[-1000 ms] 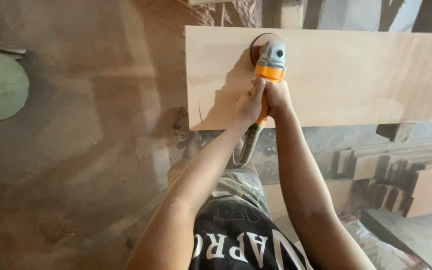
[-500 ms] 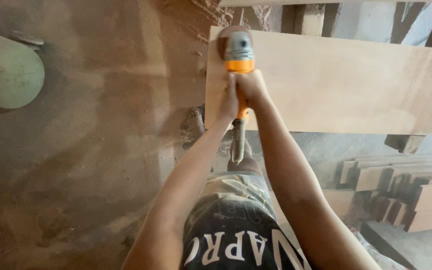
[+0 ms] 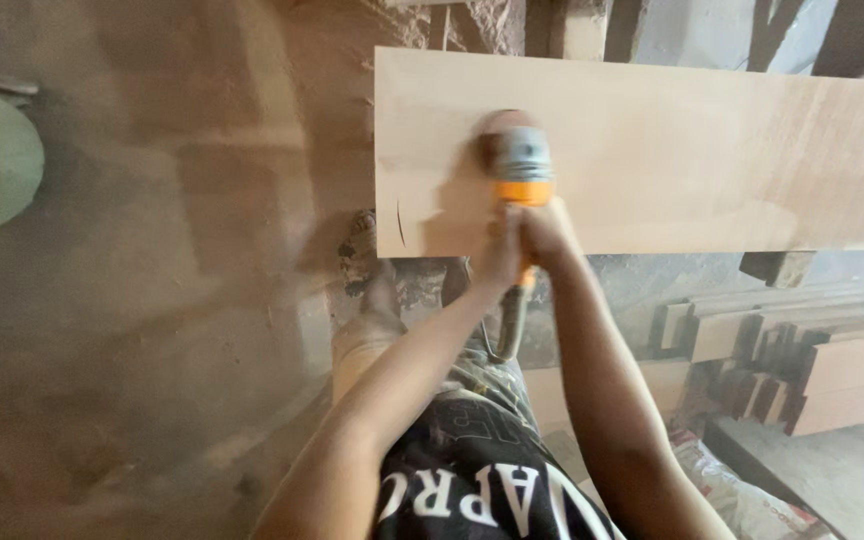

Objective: The person uses an electric orbital sander to smooth the surface of a large wooden plank. The plank is positioned horizontally on a workbench. The person moves the sander back and forth across the wood, covering the entire surface area systematically.

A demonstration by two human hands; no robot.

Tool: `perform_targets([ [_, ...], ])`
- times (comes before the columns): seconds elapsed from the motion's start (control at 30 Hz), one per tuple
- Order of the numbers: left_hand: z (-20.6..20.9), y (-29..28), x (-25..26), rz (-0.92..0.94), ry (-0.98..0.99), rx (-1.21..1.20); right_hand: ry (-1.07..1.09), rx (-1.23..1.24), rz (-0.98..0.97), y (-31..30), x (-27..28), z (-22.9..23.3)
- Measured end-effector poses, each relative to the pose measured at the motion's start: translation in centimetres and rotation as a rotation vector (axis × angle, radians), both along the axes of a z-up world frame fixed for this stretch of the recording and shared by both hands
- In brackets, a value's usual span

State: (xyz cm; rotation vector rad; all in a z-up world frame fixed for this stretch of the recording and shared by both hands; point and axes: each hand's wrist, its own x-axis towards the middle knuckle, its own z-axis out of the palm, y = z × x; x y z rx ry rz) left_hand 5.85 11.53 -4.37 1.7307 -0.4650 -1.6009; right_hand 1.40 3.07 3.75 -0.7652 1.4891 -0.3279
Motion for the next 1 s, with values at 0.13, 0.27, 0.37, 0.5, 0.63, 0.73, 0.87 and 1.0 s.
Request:
perform_targets([
  [0.13, 2.0, -1.6, -2.8, -0.118, -0.112, 0.054, -0.1, 0.024, -0.196, -0.7, -5.0, 0.1],
  [0.27, 3.1, -1.9, -1.2, -0.135, -0.161, 0.137, -0.144, -0.045, -0.166, -0.4, -4.1, -0.3],
  [0.37, 3.1, -0.8, 0.8, -0.09, -0.187, 0.088, -0.133, -0.038, -0.135, 0.3, -1.9, -0.3],
  [0.5, 3.0, 0.3, 3.8, -0.059, -0.193, 0.131, -0.114, -0.026, -0.1, 1.0, 1.9, 0.2],
  [0.63, 2.6, 1.6, 6.3, 0.001, -0.202, 0.045, -0.122, 0.007, -0.066, 1.8, 4.9, 0.6],
  [0.73, 2.1, 3.0, 7.9, 0.099, -0.116, 0.014, -0.072, -0.008, 0.018, 2.7, 7.3, 0.7],
  [0.87, 0.5, 5.0, 10.0, 0.182, -0.108, 0.009, -0.112, 0.029, 0.061, 3.6, 10.5, 1.0],
  [1.0, -1.2, 6.9, 11.0, 0.365, 0.018, -0.03, 0.039, 0.002, 0.213, 4.9, 13.1, 1.4],
])
